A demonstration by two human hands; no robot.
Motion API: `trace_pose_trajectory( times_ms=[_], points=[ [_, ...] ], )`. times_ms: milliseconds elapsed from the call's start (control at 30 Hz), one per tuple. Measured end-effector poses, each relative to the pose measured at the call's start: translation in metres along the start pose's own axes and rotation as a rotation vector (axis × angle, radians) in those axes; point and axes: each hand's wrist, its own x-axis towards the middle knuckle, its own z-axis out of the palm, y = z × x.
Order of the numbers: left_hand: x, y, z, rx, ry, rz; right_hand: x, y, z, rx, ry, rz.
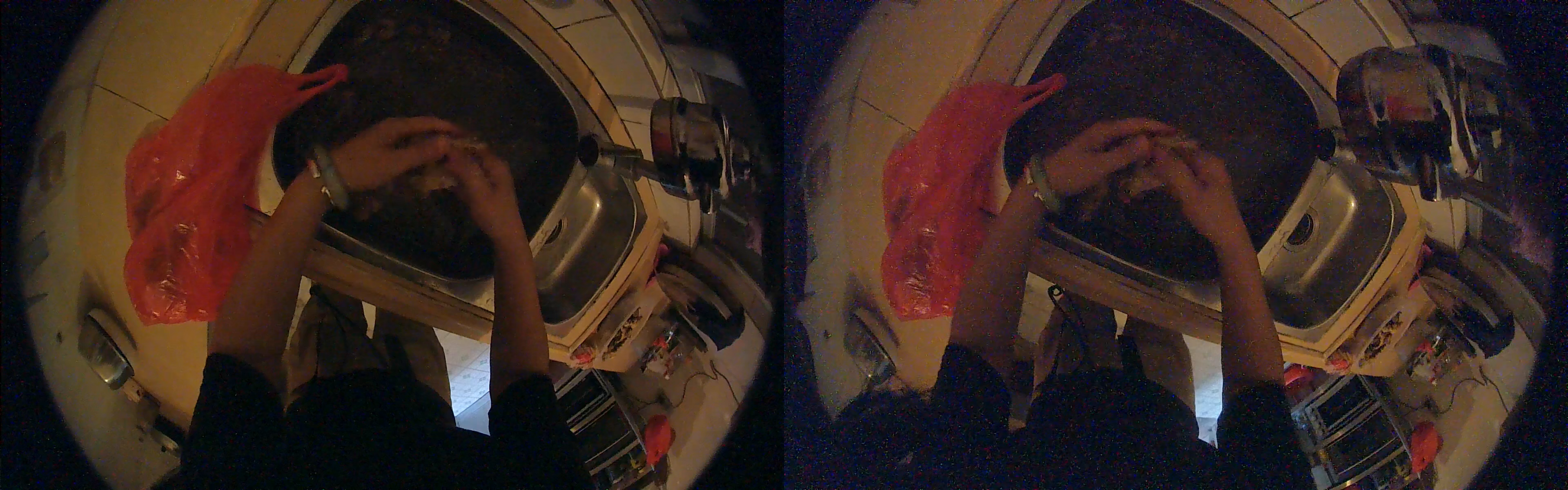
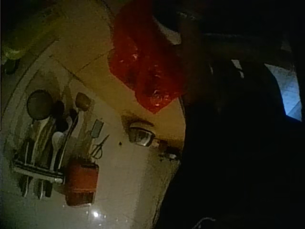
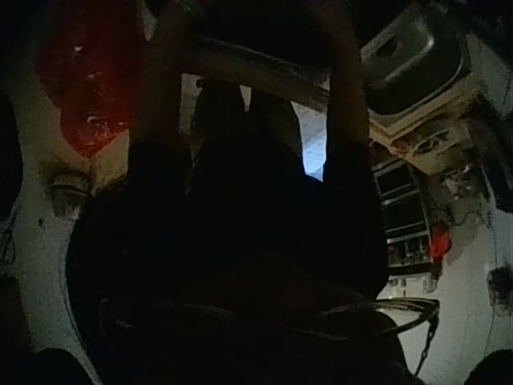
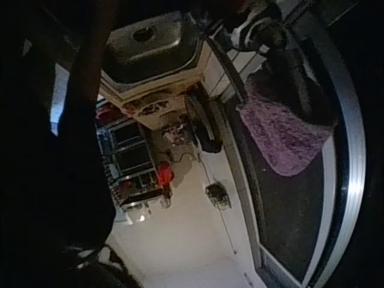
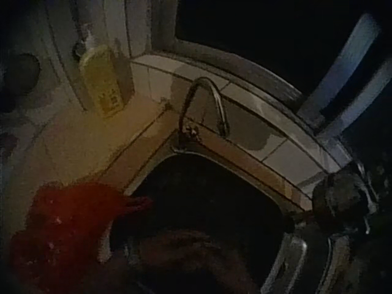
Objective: The person washes small root vegetables in a kitchen sink filled with water, then transfers them into a red plastic bag on the counter. The person repeats this process multiple times, handling the vegetables by hand and placing them into the bag.
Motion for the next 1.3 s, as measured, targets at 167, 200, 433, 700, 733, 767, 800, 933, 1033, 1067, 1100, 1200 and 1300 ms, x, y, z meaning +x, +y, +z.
trace_pose_trajectory(
  times_ms=[167, 200, 433, 700, 733, 767, 800, 933, 1033, 1067, 1100, 1200, 1300],
  points=[
    [-0.010, 0.007, 0.009, -0.150, -0.007, -0.028, -0.006, 0.000, 0.000, -0.021, 0.134, 0.052],
    [-0.011, 0.007, 0.010, -0.166, -0.011, -0.011, -0.008, 0.001, 0.000, 0.107, 0.139, 0.079],
    [-0.020, 0.015, 0.006, -0.207, 0.010, 0.072, -0.014, 0.014, 0.014, -0.188, 0.200, -0.105],
    [-0.027, 0.018, 0.016, -0.170, 0.030, -0.110, -0.011, -0.005, 0.013, -0.079, 0.040, 0.051],
    [-0.027, 0.017, 0.018, -0.144, 0.073, -0.141, -0.010, -0.006, 0.013, -0.152, 0.037, 0.046],
    [-0.027, 0.015, 0.019, -0.118, 0.099, -0.157, -0.009, -0.005, 0.015, -0.212, 0.037, 0.019],
    [-0.027, 0.013, 0.021, -0.098, 0.133, -0.150, -0.008, -0.003, 0.015, -0.298, 0.049, 0.060],
    [-0.020, -0.004, 0.040, 0.411, 0.494, 0.038, -0.007, 0.004, 0.013, -0.434, 0.103, -0.090],
    [-0.016, -0.018, 0.049, 0.305, 0.579, 0.013, -0.006, 0.009, 0.014, -0.488, 0.165, -0.170],
    [-0.014, -0.022, 0.050, 0.294, 0.612, 0.014, -0.005, 0.011, 0.015, -0.550, 0.192, -0.151],
    [-0.012, -0.025, 0.050, 0.264, 0.630, -0.022, -0.004, 0.013, 0.016, -0.610, 0.212, -0.136],
    [-0.005, -0.032, 0.048, 0.217, 0.625, 0.070, 0.002, 0.023, 0.015, -0.636, 0.249, -0.116],
    [0.013, -0.041, 0.037, -0.028, 0.438, -0.016, 0.010, 0.042, 0.005, -0.258, 0.261, 0.009]
  ],
)
